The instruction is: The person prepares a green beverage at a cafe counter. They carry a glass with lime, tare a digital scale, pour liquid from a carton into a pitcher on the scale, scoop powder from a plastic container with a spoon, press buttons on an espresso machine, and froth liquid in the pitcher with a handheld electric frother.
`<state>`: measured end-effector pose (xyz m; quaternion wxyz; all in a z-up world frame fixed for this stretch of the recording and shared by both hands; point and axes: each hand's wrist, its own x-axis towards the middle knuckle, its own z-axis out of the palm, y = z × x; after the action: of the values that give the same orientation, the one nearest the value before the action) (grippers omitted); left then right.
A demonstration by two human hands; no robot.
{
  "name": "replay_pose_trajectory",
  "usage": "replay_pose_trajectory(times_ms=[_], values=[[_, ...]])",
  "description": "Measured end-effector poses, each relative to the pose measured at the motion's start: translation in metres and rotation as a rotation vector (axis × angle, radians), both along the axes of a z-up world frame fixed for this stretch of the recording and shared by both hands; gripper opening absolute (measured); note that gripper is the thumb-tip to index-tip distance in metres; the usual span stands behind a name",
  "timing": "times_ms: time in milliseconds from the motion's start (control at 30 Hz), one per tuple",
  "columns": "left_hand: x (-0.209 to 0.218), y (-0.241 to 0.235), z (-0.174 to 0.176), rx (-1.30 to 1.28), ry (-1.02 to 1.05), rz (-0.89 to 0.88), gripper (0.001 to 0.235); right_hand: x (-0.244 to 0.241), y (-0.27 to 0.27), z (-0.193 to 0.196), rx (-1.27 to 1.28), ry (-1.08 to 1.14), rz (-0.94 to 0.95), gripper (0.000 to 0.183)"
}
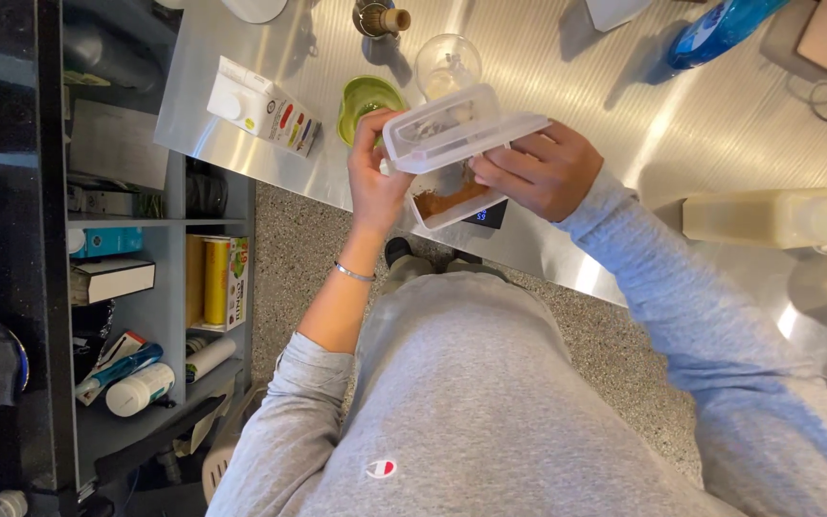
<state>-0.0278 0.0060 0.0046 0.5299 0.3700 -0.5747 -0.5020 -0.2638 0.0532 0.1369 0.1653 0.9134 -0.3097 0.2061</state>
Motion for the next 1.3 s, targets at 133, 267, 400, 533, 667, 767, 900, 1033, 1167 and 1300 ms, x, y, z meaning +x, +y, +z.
replay_pose_trajectory(times_ms=[133, 267, 400, 533, 667, 767, 900, 1033, 1167, 1300], values=[[0.003, -0.007, 0.009, 0.015, 0.015, 0.017, 0.047, -0.007, 0.003, -0.042, 0.088, 0.095, 0.005, 0.019], [0.006, -0.002, 0.020, 0.137, -0.004, 0.066, 0.050, 0.007, 0.015, -0.028, 0.093, -0.106, -0.014, 0.021], [0.000, -0.002, 0.028, 0.048, -0.058, 0.133, 0.051, 0.018, 0.011, -0.017, 0.017, -0.207, -0.103, 0.020], [0.002, 0.005, 0.047, -0.067, -0.121, 0.156, 0.054, 0.020, 0.005, -0.014, -0.041, -0.157, -0.129, 0.016], [0.009, 0.004, 0.052, -0.185, -0.148, 0.165, 0.055, 0.012, 0.019, -0.009, 0.069, -0.256, -0.126, 0.013], [0.011, 0.004, 0.054, -0.211, -0.130, 0.154, 0.058, 0.001, 0.027, -0.025, 0.206, -0.328, -0.226, 0.012], [0.012, 0.005, 0.047, -0.239, -0.100, 0.113, 0.060, -0.005, 0.032, -0.036, 0.222, -0.439, -0.478, 0.003], [0.011, 0.007, 0.050, -0.223, -0.088, 0.092, 0.061, -0.009, 0.039, -0.044, 0.257, -0.480, -0.537, 0.004], [0.006, 0.009, 0.053, -0.260, -0.119, 0.080, 0.061, -0.010, 0.041, -0.057, 0.372, -0.722, -0.601, 0.009], [0.001, 0.014, 0.061, -0.275, -0.182, 0.095, 0.059, -0.011, 0.038, -0.069, 0.500, -0.842, -0.673, 0.007]])
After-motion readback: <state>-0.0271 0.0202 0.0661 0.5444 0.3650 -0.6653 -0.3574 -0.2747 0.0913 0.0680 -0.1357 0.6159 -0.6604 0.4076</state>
